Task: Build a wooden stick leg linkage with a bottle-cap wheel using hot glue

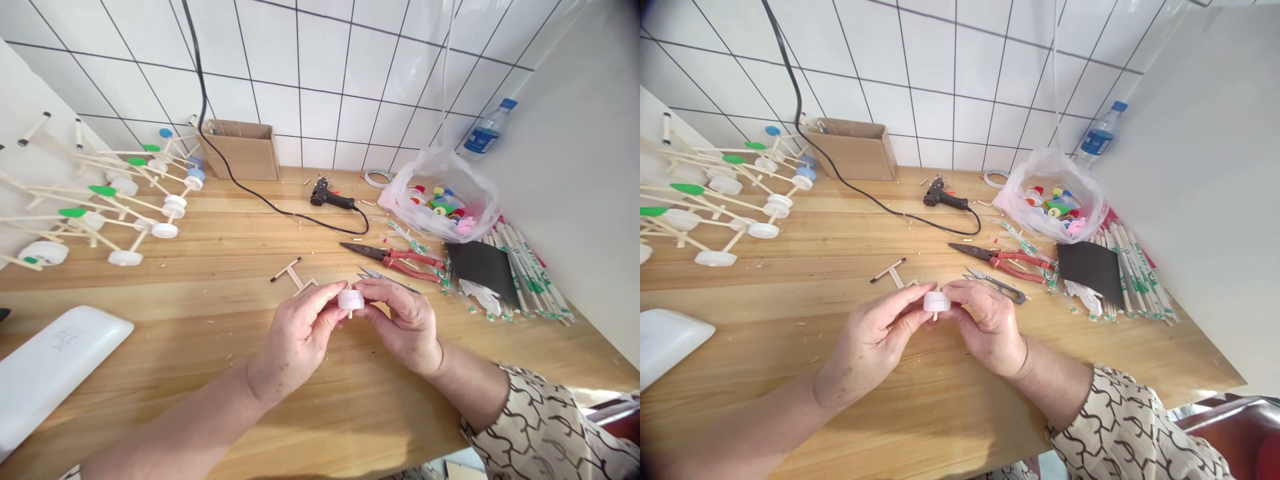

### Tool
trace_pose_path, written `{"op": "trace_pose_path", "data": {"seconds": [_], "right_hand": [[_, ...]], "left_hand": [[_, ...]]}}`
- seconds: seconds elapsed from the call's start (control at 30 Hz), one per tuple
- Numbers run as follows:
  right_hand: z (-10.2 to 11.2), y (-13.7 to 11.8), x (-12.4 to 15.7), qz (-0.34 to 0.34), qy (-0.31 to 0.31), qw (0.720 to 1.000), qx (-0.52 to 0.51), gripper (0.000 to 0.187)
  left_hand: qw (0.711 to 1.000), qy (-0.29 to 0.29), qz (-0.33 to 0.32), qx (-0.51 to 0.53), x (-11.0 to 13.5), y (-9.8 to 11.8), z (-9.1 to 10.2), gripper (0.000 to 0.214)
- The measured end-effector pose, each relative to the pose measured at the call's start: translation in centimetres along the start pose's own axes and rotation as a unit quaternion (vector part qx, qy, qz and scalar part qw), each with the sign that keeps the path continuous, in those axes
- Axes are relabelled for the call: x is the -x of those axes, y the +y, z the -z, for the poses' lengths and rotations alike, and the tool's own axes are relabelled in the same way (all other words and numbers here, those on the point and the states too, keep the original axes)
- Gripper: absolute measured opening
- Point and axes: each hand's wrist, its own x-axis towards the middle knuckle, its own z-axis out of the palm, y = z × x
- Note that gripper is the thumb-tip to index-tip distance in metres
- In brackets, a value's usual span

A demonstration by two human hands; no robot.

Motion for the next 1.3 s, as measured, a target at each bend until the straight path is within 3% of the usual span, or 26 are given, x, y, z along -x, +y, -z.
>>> {"op": "trace_pose_path", "data": {"seconds": [0.23, 0.4, 0.53, 0.67, 0.8, 1.07, 1.2, 1.3], "right_hand": [[0.0, 0.3, -0.2, -0.151, -0.064, 0.974, -0.156, 0.021], [0.3, 0.1, -0.5, -0.226, -0.082, 0.946, -0.216, 0.023], [0.3, 0.6, -0.8, -0.285, -0.071, 0.902, -0.317, 0.017], [0.2, 1.1, -1.0, -0.341, -0.049, 0.841, -0.416, 0.018], [0.2, 1.1, -1.1, -0.373, -0.055, 0.807, -0.455, 0.018], [0.0, 0.9, -1.0, -0.374, -0.090, 0.799, -0.461, 0.020], [-0.2, 0.7, -0.9, -0.378, -0.111, 0.793, -0.465, 0.019], [-0.2, 0.6, -0.8, -0.385, -0.112, 0.789, -0.465, 0.020]], "left_hand": [[0.980, -0.055, 0.144, 0.124, -0.9, 0.0, 0.5, 0.022], [0.972, -0.074, 0.184, 0.124, -1.1, 0.2, 1.0, 0.028], [0.971, -0.072, 0.192, 0.126, -1.0, -0.3, 1.1, 0.033], [0.978, -0.046, 0.167, 0.113, -1.1, -0.6, 1.3, 0.031], [0.989, -0.036, 0.119, 0.081, -1.1, -0.6, 1.3, 0.030], [0.993, -0.055, -0.106, -0.023, -1.2, -2.0, 1.5, 0.034], [0.980, -0.098, -0.146, -0.089, -1.2, -1.9, 1.7, 0.030], [0.975, -0.135, -0.140, -0.108, -1.2, -1.6, 1.9, 0.025]]}}
